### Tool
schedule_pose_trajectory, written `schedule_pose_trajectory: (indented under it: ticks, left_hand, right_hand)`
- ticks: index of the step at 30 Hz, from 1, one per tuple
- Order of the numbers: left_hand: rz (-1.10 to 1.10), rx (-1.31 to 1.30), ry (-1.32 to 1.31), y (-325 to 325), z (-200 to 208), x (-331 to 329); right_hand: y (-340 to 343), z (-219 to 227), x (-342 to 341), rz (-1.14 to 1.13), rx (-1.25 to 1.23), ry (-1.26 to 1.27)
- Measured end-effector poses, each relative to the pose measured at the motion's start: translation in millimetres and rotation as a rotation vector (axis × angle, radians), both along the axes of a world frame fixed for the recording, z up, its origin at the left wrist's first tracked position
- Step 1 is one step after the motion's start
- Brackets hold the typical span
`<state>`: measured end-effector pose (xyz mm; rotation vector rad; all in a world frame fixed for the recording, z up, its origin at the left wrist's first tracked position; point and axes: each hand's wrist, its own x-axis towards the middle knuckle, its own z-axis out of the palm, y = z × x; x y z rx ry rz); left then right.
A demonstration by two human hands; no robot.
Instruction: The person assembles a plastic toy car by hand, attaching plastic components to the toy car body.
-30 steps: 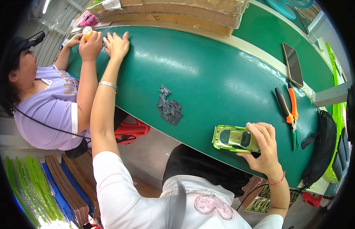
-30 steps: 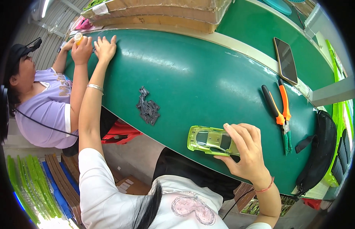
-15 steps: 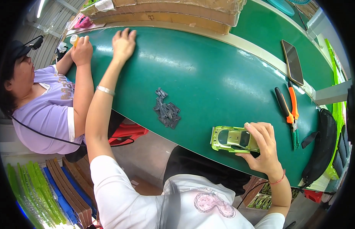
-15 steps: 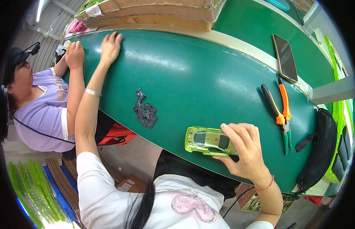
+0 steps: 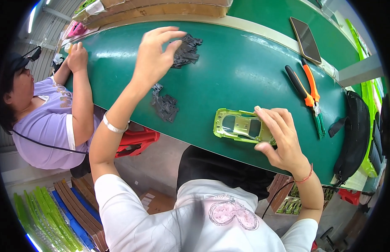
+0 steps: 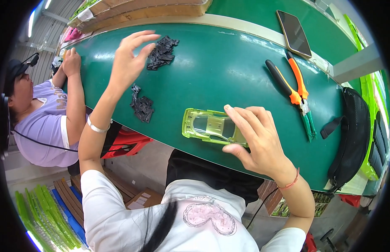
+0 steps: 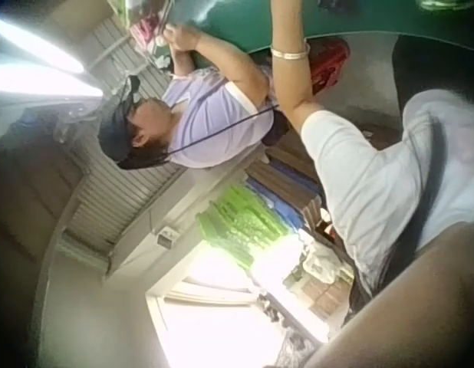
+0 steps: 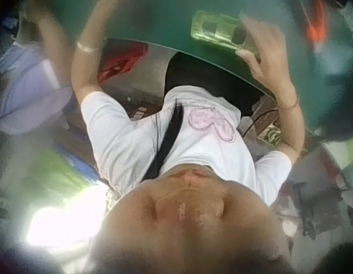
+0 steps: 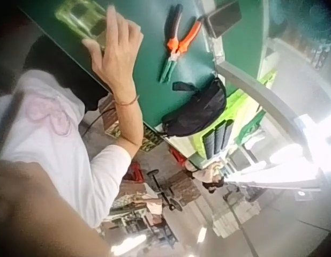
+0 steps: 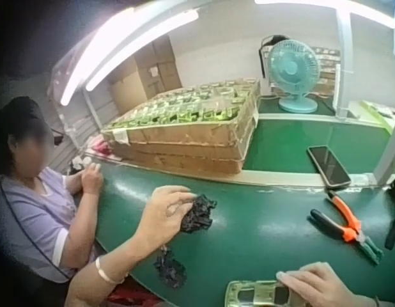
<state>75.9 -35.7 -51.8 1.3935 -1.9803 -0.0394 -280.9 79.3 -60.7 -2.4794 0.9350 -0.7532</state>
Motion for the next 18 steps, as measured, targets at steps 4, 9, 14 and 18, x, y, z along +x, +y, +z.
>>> schedule_pose_trajectory:
  ticks: [4,9,14,18]
  left_hand:
    - [-0.011,-0.037,-0.398,35.2,12.0,-1.5]
    - [-0.029,-0.048,-0.383,43.0,8.9,-16.8]
    - [-0.096,-0.139,-0.526,24.6,2.4,-25.2]
    - [-0.12,-0.174,-0.545,10.7,2.6,-35.6]
  right_hand:
    - [0.8,-5.2,-3.7,-0.029,0.036,-0.034]
    - [3.3,-7.1,-1.2,-0.049,0.014,-0.066]
    - [2.4,-9.0,-0.9,-0.046,0.0,-0.072]
    - [1.6,-7.7,-1.4,-0.041,-0.007,-0.079]
